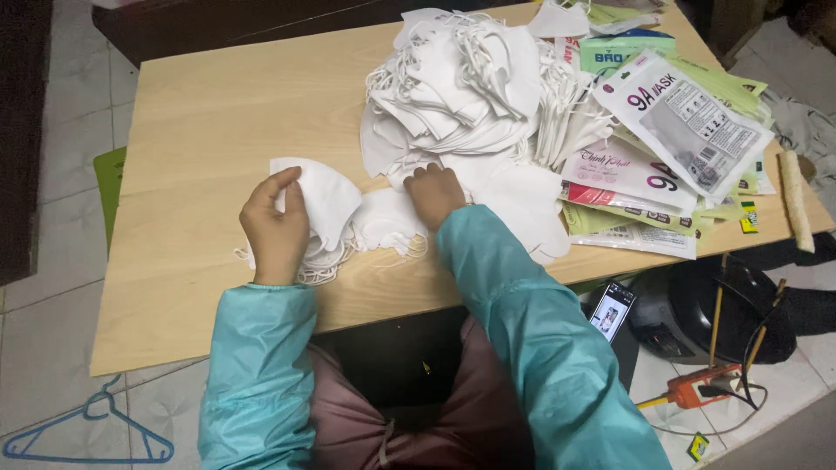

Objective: Sorting and stacking white face masks from a large pile on a wooden table

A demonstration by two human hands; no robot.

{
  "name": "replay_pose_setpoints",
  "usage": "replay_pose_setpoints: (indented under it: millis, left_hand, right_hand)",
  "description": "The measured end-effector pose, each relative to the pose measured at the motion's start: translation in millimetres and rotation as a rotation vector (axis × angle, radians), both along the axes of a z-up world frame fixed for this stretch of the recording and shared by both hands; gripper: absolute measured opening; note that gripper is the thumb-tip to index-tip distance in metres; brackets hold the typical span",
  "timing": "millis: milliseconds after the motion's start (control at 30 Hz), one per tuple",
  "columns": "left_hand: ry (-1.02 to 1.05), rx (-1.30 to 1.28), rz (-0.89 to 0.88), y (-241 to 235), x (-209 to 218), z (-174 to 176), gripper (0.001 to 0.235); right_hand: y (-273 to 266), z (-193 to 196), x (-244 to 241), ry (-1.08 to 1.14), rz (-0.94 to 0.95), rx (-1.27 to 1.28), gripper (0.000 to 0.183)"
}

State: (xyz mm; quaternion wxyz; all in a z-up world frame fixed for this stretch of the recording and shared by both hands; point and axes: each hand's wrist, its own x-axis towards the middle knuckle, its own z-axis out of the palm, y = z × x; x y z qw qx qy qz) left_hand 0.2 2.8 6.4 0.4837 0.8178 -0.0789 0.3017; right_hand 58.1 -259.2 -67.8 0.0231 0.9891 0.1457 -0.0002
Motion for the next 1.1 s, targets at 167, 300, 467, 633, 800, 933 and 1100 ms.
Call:
replay_pose_setpoints:
  millis: [167, 300, 467, 633, 800, 933, 1100]
  left_hand:
    - [-0.051, -0.007, 0.019, 8, 3, -2, 0.021]
    - [-0.084, -0.025, 0.025, 7, 3, 3, 0.017]
    - [0.018, -0.132, -0.009, -2, 0, 6, 0.017]
    - [0.335, -0.406, -0.157, -33, -27, 31, 0.036]
    - [0.334, -0.342, -0.182, -19, 0, -9, 0.015]
    - [0.254, -0.220, -0.082, -1, 7, -6, 0.018]
    - [0.173, -0.023, 0.022, 1, -6, 26, 0.033]
  right_hand:
    - [-10, 44, -12, -0.122, -0.026, 0.325, 0.025]
    - [-26, 65, -16, -0.211, 0.005, 0.869, 0.022]
    - [-26, 55, -13, 0.045, -0.182, 1.632, 0.014]
    - [-2, 39, -13, 0.419, -0.321, 1.891, 0.009]
    - [20, 54, -28, 0.448, -0.389, 1.764, 0.012]
    - [-1, 29, -8, 0.057, -0.084, 0.881, 0.037]
    - [-5, 7, -8, 0.208, -0.169, 0.448, 0.058]
